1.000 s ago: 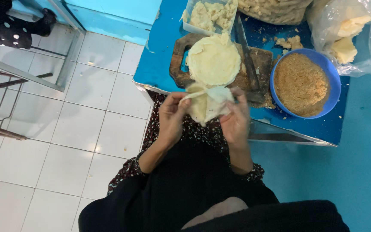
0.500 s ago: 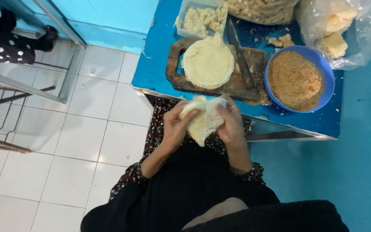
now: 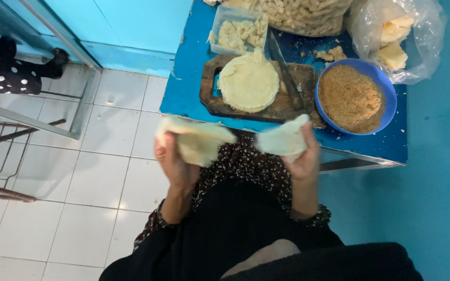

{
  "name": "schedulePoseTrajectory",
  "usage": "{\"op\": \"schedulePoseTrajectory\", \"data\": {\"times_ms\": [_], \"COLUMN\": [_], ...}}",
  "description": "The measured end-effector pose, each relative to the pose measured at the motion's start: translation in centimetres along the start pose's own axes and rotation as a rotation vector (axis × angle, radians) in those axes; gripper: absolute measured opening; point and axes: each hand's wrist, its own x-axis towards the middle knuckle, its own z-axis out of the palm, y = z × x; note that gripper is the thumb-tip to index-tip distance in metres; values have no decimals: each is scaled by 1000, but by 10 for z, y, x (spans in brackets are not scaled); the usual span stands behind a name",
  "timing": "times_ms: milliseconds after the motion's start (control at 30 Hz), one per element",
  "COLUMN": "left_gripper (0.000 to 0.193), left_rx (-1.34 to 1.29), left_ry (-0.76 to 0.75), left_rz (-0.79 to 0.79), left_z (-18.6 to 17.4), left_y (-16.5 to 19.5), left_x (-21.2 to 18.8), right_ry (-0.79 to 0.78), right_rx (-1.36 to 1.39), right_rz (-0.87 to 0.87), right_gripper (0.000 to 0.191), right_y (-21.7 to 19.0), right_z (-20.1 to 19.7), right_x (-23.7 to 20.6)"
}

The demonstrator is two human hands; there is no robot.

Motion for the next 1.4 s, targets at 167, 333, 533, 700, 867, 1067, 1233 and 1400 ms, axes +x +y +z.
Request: {"op": "schedulePoseTrajectory", "data": {"times_ms": [167,333,533,700,867,1067,1233,1400], "left_gripper": [29,30,29,29,30,35,35,37], "left_rx": [59,10,62,76,84,113,100,123], "left_ry": [119,159,148,151,156,173,166,174], "left_rz": [123,104,44,33,12,-17,-16,-34], "left_z": [-21,-31,-36,-41,-41,-42,-46,-47], "left_y": [28,24,12,14,11,5,4,1], "left_x": [26,35,36,35,36,34,36,36], "right_ry": [80,-126,-305,-508,-543,-560,-624,-142], "right_rx": [-301,-429,-1669,-2086,-2131,-2190,-2072,-2119], "right_rz": [-180,-531,-954,-1134,-1276,-1288,-1007,-859], "right_gripper": [44,32,7,5,11,12,19,17], "right_y": [-73,-114,-32,8,6,11,-2,-25], "right_z": [19,88,133,130,133,135,129,128], "right_x": [4,57,119,95,75,59,60,95]}}
